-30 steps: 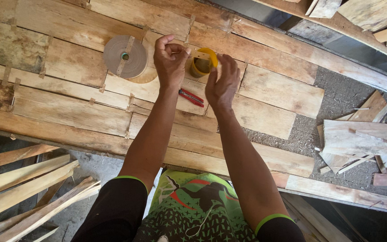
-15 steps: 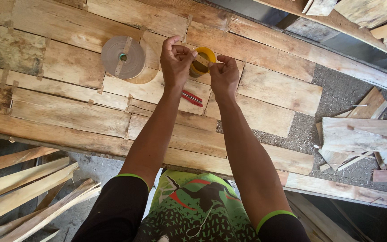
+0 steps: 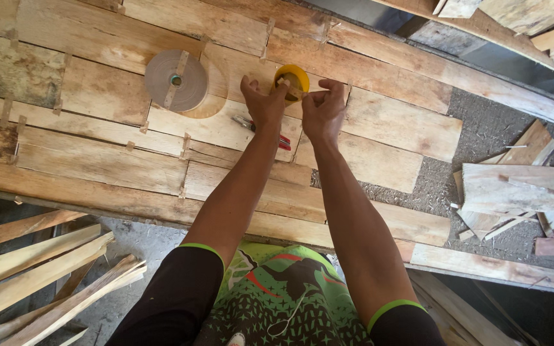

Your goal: The person arranges wooden planks on a workbench and secures them using small wooden pegs and a utility knife. They repeatedly cut pegs from a roll, insert them into the wood, and trim the excess. The person also moves and aligns additional planks to continue the assembly process.

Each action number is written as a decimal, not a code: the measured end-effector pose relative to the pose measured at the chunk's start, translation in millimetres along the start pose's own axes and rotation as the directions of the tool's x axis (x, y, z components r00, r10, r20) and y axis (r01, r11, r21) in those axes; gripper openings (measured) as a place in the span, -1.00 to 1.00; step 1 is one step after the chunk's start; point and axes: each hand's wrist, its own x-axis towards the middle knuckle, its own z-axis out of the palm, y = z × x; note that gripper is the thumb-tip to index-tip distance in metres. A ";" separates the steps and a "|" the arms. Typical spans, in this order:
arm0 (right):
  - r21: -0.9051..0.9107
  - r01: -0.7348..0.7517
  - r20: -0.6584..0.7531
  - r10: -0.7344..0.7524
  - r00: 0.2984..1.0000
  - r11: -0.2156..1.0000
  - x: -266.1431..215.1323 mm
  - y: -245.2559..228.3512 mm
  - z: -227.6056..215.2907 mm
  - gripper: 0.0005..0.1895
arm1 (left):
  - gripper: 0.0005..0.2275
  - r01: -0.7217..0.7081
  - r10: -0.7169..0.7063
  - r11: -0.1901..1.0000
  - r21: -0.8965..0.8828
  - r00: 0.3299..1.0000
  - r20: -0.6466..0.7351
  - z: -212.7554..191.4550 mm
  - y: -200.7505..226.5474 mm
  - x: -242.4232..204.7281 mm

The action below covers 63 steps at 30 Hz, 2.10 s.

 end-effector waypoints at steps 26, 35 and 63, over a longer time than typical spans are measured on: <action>-0.196 0.477 0.518 -0.322 0.793 0.857 -86.7 33.6 -34.0 -0.73 | -0.89 -0.123 0.068 0.962 0.245 0.972 0.223 -172.4 -82.4 -153.0; -0.423 0.606 0.627 -0.265 0.732 0.674 -51.9 84.2 54.2 -0.56 | -0.85 -0.023 0.045 0.984 0.175 0.991 -0.127 -266.8 -155.6 -222.4; -0.173 0.171 0.709 0.002 0.705 0.970 -158.4 146.3 -194.2 -0.69 | -0.87 0.316 -0.302 0.949 -0.009 0.916 0.265 -100.8 -284.2 -295.9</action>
